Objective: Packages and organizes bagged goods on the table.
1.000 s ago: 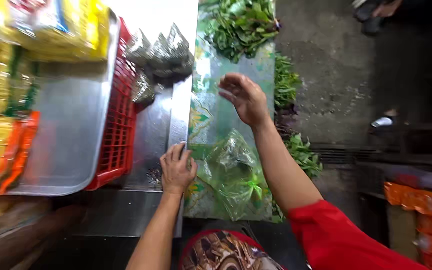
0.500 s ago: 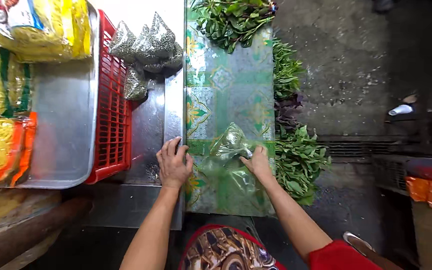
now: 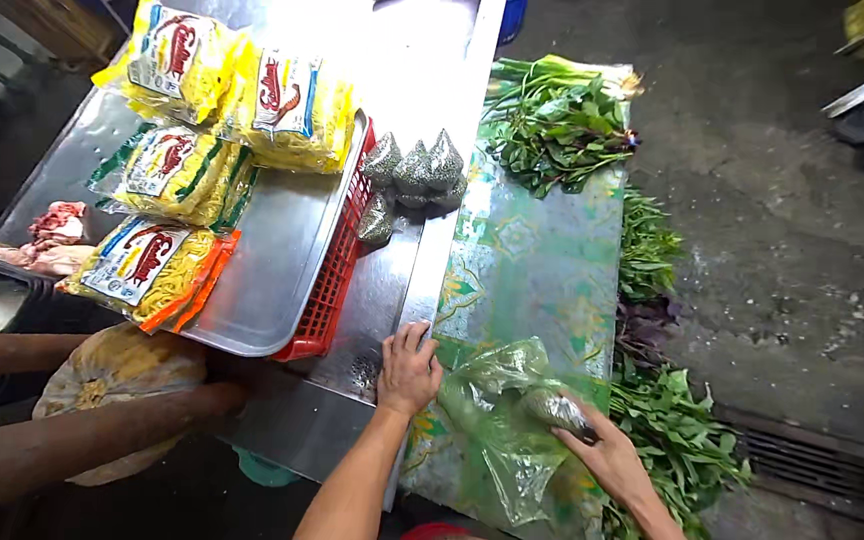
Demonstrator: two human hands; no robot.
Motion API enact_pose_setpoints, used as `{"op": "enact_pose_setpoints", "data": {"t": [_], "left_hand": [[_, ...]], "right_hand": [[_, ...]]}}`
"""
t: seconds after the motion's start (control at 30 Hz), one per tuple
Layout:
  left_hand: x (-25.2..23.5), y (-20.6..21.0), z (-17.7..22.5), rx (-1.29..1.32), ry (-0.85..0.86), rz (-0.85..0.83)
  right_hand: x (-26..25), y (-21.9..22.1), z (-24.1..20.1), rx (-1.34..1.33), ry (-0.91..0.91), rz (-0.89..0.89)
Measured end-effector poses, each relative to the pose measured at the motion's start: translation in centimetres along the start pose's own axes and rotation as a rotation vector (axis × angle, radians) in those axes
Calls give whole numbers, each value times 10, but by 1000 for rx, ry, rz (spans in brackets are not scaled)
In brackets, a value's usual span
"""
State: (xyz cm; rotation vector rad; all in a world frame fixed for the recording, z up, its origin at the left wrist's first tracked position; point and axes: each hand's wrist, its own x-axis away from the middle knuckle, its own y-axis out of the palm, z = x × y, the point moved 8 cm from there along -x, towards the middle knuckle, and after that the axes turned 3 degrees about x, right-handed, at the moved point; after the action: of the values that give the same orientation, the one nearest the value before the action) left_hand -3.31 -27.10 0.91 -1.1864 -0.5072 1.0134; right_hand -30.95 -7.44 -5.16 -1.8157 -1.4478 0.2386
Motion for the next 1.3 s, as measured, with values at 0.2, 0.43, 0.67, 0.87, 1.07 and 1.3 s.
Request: {"op": "enact_pose_setpoints", "data": {"t": [0.2,0.43,0.67,0.87,1.07,1.3], "left_hand": [[0,-1,-2,-4,6,25],[1,0,-1,-9,16,61],[3,-4,-1,-11,28,99],[3,-5,-1,10,35,117],[1,-5,0,25,22,95],[3,-5,2,16,33,95]], "right_hand": [[-4,-40,-43,-295,118,-296],[-131,-61,-196,-653,-265,38],[-256,18,-325,61,-39,-60],[-251,46,-325,-27,-189,188],[-246,72,-309,21,-134,114],[-243,82,-329,238,-118,4]]}}
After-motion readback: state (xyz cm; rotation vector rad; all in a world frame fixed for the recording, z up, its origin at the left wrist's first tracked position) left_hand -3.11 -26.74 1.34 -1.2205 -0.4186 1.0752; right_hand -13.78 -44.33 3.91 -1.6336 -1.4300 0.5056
